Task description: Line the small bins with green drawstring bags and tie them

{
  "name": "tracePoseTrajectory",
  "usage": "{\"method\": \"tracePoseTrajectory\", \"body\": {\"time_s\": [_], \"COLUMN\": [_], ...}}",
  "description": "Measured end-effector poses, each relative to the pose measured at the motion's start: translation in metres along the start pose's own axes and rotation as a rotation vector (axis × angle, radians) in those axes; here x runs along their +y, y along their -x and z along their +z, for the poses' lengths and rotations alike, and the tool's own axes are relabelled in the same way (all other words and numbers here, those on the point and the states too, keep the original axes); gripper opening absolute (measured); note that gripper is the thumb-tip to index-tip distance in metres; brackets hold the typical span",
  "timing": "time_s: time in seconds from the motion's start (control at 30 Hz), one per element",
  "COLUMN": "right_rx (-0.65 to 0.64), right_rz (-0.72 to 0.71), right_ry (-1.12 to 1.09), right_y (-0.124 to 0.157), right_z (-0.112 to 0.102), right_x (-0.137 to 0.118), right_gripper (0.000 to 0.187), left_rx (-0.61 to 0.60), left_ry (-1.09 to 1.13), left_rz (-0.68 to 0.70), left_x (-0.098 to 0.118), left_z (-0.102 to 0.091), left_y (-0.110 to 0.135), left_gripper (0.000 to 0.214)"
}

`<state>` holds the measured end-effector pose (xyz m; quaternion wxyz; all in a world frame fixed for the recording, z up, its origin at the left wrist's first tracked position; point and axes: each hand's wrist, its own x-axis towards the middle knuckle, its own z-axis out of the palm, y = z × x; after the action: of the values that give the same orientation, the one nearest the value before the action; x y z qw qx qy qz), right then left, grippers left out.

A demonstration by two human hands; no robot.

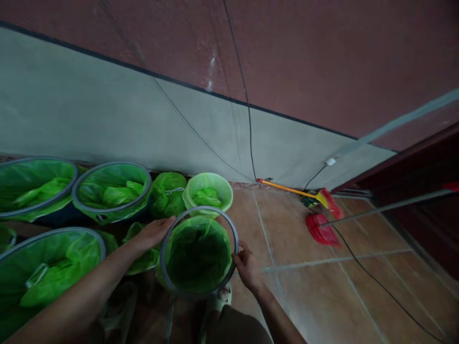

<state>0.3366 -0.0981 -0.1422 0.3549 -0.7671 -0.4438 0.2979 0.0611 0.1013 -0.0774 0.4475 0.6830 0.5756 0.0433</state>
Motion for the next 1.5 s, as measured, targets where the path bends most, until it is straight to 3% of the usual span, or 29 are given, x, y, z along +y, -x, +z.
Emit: {"method": "tracePoseTrajectory", "body": {"time_s": [0.1, 0.2, 0.53, 1.13, 1.37, 1.5], "right_rx": [0.022, 0.023, 0.029, -0.001, -0.008, -0.036], "right_rz": [0.016, 0.048, 0.123, 0.101, 0.06, 0.009], "right_ry": [0.038, 0.071, 0.079, 0.138, 0.131, 0.122], "right_y": [0.018, 0.02, 0.01, -0.006, 0.012, 0.023], "right_z": [-0.001, -0.003, 0.013, 0.024, 0.0, 0.007], "right_x": [0.009, 0.013, 0.032, 0.024, 0.008, 0.001], "right_gripper": [0.043, 0.047, 0.047, 0.043, 0.044, 0.044], "left_rx": [-0.14, -0.083, -0.177, -0.18, -0.213, -0.289], "left_ry": [-0.122, -0.384, -0.695, -0.658, -0.609, -0.613], "left_rz": [0.03, 0.105, 0.101, 0.039, 0.051, -0.028], "left_x": [0.001, 0.003, -0.004, -0.011, 0.001, -0.007], "left_z": [0.022, 0.032, 0.035, 0.032, 0.026, 0.014], "left_y": [0.004, 0.006, 0.001, -0.004, 0.011, 0.014], "left_gripper": [0.031, 0.016, 0.035, 0.025, 0.019, 0.016]}}
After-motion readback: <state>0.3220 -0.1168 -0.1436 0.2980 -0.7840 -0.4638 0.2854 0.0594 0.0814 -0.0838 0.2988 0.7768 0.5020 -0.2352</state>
